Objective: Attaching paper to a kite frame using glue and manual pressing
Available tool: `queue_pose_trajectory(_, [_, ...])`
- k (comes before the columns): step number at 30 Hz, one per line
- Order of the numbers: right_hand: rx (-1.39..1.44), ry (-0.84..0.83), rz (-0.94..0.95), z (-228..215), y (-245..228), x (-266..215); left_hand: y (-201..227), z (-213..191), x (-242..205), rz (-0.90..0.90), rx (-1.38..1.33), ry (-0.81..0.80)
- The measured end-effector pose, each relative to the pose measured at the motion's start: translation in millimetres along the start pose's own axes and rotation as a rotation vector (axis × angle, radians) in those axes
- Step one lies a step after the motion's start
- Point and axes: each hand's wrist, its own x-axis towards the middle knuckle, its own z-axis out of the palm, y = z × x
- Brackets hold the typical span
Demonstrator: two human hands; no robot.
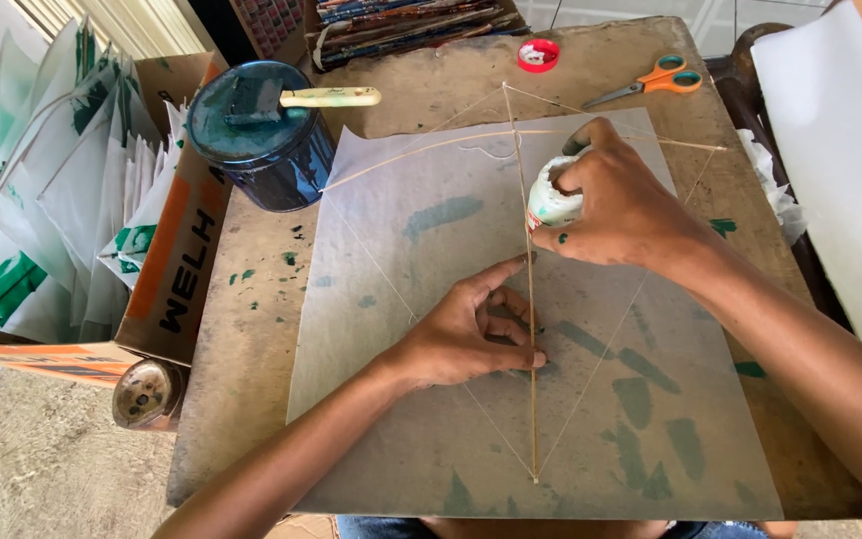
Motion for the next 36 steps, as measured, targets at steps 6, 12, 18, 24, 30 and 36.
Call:
queue_pose_trajectory(6, [0.001, -0.015, 0.014, 0, 3, 0, -2, -2, 1, -0.002, 0.000, -0.005])
queue_pose_trajectory(12, [0.032, 0.005, 0.027, -7, -2, -5, -5, -3, 1, 0.024, 0.002, -0.003])
queue_pose_trajectory(18, [0.033, 0.051, 0.061, -22, -6, -13, -7, -1, 0, 0.058, 0.013, 0.005])
queue_pose_trajectory(24, [-0.005, 0.256, -0.053, -30, -15, -42, 1, 0, -1, -0.042, 0.019, 0.019])
queue_pose_trajectory(30, [0.444, 0.191, -0.233, -9, -13, -73, 5, 1, -2, -0.029, -0.012, 0.016])
queue_pose_trajectory(36, [0.388, 0.025, -0.098, 28, -6, -91, -2, -1, 0, 0.032, -0.064, -0.006])
